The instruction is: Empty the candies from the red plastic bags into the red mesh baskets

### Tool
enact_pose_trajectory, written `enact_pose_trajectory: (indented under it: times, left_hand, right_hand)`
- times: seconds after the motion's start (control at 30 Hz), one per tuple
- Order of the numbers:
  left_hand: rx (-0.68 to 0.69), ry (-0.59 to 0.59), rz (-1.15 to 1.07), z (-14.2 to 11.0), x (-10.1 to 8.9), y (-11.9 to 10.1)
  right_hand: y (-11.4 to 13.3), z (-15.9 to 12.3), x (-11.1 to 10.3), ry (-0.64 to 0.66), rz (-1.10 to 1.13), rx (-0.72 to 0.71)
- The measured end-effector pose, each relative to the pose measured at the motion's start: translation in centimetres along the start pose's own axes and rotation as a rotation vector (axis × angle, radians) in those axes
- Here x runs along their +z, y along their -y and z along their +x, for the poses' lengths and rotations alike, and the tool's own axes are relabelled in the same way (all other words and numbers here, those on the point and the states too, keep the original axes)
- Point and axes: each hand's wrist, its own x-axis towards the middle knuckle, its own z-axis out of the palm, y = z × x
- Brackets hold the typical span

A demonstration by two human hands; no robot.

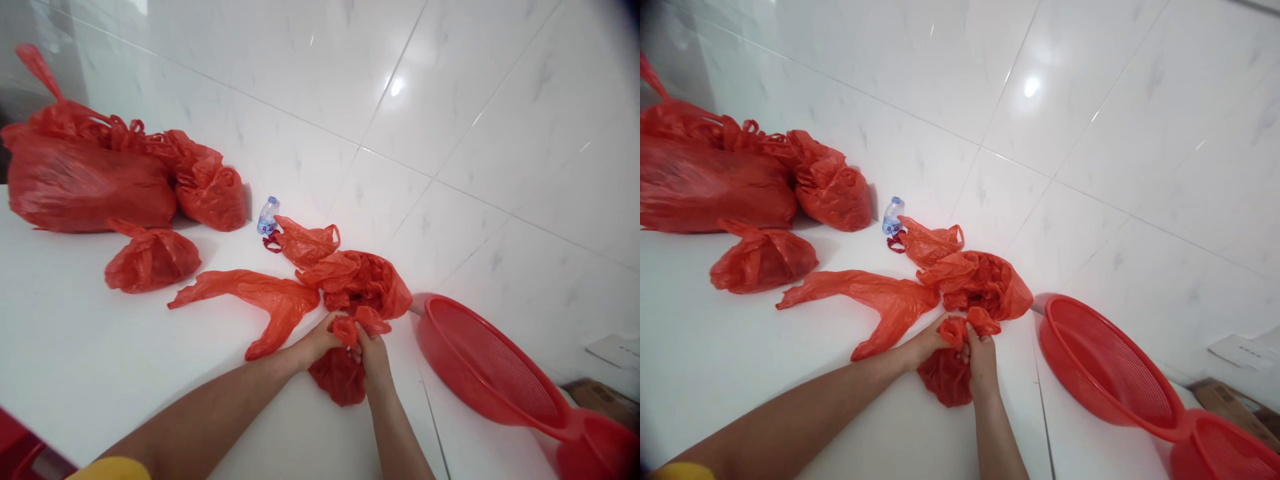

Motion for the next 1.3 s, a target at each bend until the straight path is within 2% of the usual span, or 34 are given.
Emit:
enact_pose_trajectory:
  times: [0.07,0.13,0.23,0.33,0.4,0.47,0.67,0.73,0.87,0.97,1.1,1.3]
  left_hand:
    - [0.023,0.004,0.037,0.0,-0.2,0.3]
    - [0.053,0.017,0.058,-0.1,-0.3,0.5]
    - [0.046,-0.013,-0.003,-0.1,-0.4,0.6]
    - [0.014,-0.07,-0.067,0.2,-0.6,0.5]
    - [0.03,-0.102,-0.075,0.4,-0.8,0.4]
    - [0.059,-0.145,-0.075,0.6,-0.9,0.4]
    - [0.153,-0.223,0.006,0.5,-0.7,0.2]
    - [0.193,-0.235,0.077,0.3,-0.2,0.1]
    - [0.244,-0.188,0.27,-0.2,1.0,0.1]
    - [0.272,-0.124,0.419,-0.6,1.6,0.4]
    - [0.342,-0.078,0.64,-1.1,1.5,0.6]
    - [0.451,-0.111,0.972,-1.3,1.0,0.8]
  right_hand:
    - [0.0,0.1,0.0,-0.062,-0.031,0.006]
    - [0.0,0.0,0.0,-0.066,-0.088,-0.003]
    - [0.1,-0.3,-0.1,0.098,-0.076,-0.033]
    - [0.1,-0.6,-0.5,0.281,0.094,-0.041]
    - [0.3,-0.7,-0.9,0.359,0.198,-0.017]
    - [0.4,-0.5,-1.3,0.388,0.204,0.008]
    - [-0.2,0.3,-1.9,0.268,-0.069,-0.108]
    - [-0.7,0.6,-2.0,0.187,-0.172,-0.153]
    - [-1.7,1.0,-2.2,-0.04,-0.414,-0.294]
    - [-2.1,0.9,-2.4,-0.126,-0.535,-0.36]
    - [-2.0,0.7,-2.5,-0.123,-0.504,-0.338]
    - [-1.2,1.0,-2.5,0.029,-0.357,-0.299]
